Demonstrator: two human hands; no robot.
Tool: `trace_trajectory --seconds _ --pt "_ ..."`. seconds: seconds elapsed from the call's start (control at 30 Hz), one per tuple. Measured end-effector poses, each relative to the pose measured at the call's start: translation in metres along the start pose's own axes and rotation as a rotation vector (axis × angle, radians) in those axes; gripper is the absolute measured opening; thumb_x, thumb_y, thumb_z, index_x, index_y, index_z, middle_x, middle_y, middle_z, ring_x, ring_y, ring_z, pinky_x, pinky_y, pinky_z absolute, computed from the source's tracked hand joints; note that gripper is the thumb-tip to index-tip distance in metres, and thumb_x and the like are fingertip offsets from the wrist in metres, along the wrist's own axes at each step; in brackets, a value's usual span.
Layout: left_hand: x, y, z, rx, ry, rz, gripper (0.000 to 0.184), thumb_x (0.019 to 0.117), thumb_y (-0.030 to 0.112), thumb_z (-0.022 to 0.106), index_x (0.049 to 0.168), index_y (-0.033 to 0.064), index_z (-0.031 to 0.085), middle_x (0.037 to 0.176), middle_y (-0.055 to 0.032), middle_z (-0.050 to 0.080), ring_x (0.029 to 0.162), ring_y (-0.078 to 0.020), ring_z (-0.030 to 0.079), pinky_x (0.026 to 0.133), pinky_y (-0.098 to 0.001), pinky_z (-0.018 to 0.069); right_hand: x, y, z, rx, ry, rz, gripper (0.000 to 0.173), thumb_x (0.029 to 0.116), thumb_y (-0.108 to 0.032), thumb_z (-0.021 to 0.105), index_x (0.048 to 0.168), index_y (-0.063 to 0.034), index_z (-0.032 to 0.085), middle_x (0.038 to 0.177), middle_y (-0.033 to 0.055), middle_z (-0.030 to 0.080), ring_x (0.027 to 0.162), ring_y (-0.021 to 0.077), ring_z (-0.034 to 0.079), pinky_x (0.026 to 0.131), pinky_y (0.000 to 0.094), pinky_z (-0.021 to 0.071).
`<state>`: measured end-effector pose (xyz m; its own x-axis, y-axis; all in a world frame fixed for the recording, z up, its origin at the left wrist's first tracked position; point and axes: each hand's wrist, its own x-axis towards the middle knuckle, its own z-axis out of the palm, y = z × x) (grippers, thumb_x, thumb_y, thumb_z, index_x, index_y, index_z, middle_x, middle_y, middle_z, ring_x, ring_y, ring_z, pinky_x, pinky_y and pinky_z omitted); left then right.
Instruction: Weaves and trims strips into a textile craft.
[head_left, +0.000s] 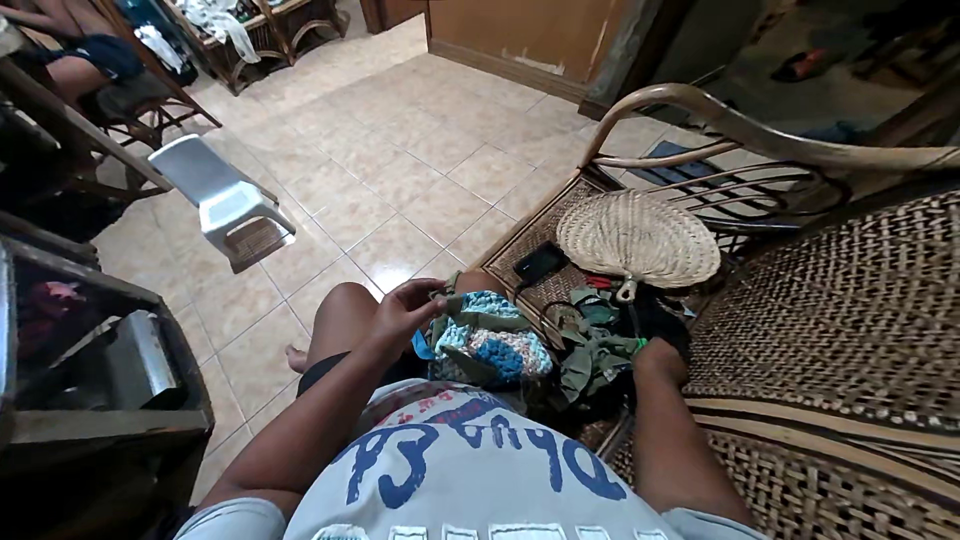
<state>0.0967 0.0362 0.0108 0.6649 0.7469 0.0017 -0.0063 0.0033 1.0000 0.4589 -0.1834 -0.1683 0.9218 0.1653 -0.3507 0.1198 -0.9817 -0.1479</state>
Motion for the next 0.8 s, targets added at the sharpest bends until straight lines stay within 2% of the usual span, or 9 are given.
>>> trace_trajectory --seconds 0.13,0.2,0.27,0.33,0.43,0.5,0.63,0.73,0.8 --pt "0.003 -0.012 -0.004 -0.045 -0.008 0.046 0.029 0.0908 -0.003 0.067 0.119 0.0023 0.06 0.091 -0.0015 0.068 0.079 -0.0087 0.067 0.079 -0.0272 0.0582 -0.004 -0.008 -0.014 0.068 0.097 -0.063 0.058 0.0925 -0.006 0.065 0.147 0.0018 0.048 0.147 0.0358 0.045 0.134 0.0544 0.046 0.101 0.0699 0.043" --pt "0.001 -0.01 -0.001 -0.052 -0.021 0.022 0.034 0.0906 -0.001 0.067 0.123 0.0031 0.057 0.093 -0.0018 0.067 0.08 -0.0086 0.066 0.079 -0.0269 0.0577 -0.018 -0.029 -0.04 0.236 0.173 -0.207 0.06 0.088 -0.005 0.07 0.144 0.0051 0.051 0.146 0.0401 0.043 0.133 0.0591 0.044 0.102 0.0738 0.0392" --pt "0.0 -0.008 0.005 -0.049 -0.058 -0.002 0.04 0.0903 0.001 0.067 0.128 0.0035 0.053 0.096 -0.0022 0.067 0.082 -0.0088 0.066 0.079 -0.0275 0.0578 -0.034 -0.06 -0.062 0.442 0.199 -0.465 0.049 0.0893 -0.006 0.072 0.133 0.0106 0.057 0.132 0.0424 0.052 0.122 0.0599 0.052 0.099 0.0735 0.0417" --pt "0.0 -0.009 0.012 -0.058 -0.098 -0.007 0.045 0.0896 0.002 0.068 0.132 0.0027 0.05 0.099 -0.0042 0.067 0.084 -0.0101 0.067 0.081 -0.029 0.058 -0.064 -0.098 -0.075 0.64 0.098 -0.796 0.036 0.0966 -0.013 0.069 0.124 0.0096 0.062 0.121 0.0321 0.063 0.112 0.0454 0.063 0.098 0.061 0.0506" --pt "-0.003 -0.01 0.018 -0.064 -0.148 0.025 0.051 0.0883 0.004 0.069 0.135 0.0029 0.048 0.101 -0.0037 0.067 0.087 -0.0094 0.067 0.084 -0.0293 0.0581 -0.144 -0.139 -0.088 0.915 -0.375 -1.084 0.027 0.1019 -0.016 0.062 0.122 0.0012 0.066 0.117 0.0125 0.068 0.104 0.0167 0.067 0.093 0.0373 0.0557" --pt "-0.006 -0.007 0.02 -0.042 -0.177 0.039 0.055 0.0882 0.003 0.069 0.137 0.004 0.045 0.104 -0.0033 0.067 0.089 -0.0085 0.067 0.085 -0.0284 0.0576 -0.181 -0.147 -0.09 0.95 -0.694 -1.083 0.026 0.1032 -0.018 0.058 0.124 -0.0024 0.065 0.115 0.0058 0.068 0.101 0.0092 0.064 0.092 0.0305 0.0542" --pt "-0.01 -0.007 0.019 0.054 -0.22 0.115 0.059 0.0884 0.0 0.069 0.142 0.002 0.044 0.111 -0.0059 0.067 0.091 -0.0085 0.068 0.086 -0.0284 0.0582 -0.208 -0.153 -0.084 1.026 -0.92 -0.904 0.016 0.1038 -0.016 0.059 0.107 -0.0033 0.067 0.09 -0.0007 0.066 0.081 0.0043 0.062 0.078 0.0242 0.0538" --pt "-0.009 -0.009 0.018 0.115 -0.223 0.164 0.059 0.0889 0.002 0.068 0.142 -0.0008 0.044 0.115 -0.0089 0.066 0.094 -0.009 0.068 0.087 -0.0285 0.0582 -0.215 -0.152 -0.083 1.145 -0.869 -0.847 0.005 0.0976 -0.005 0.066 0.1 -0.001 0.066 0.086 0.002 0.067 0.078 0.007 0.065 0.077 0.0253 0.0566" --pt "-0.009 -0.009 0.02 0.105 -0.179 0.144 0.056 0.0906 0.004 0.067 0.142 -0.0005 0.044 0.11 -0.0074 0.066 0.091 -0.0084 0.067 0.085 -0.028 0.0579 -0.216 -0.15 -0.085 1.122 -0.794 -0.89 0.005 0.0953 -0.004 0.069 0.098 -0.0012 0.066 0.085 0.0019 0.066 0.077 0.0069 0.065 0.076 0.025 0.057"
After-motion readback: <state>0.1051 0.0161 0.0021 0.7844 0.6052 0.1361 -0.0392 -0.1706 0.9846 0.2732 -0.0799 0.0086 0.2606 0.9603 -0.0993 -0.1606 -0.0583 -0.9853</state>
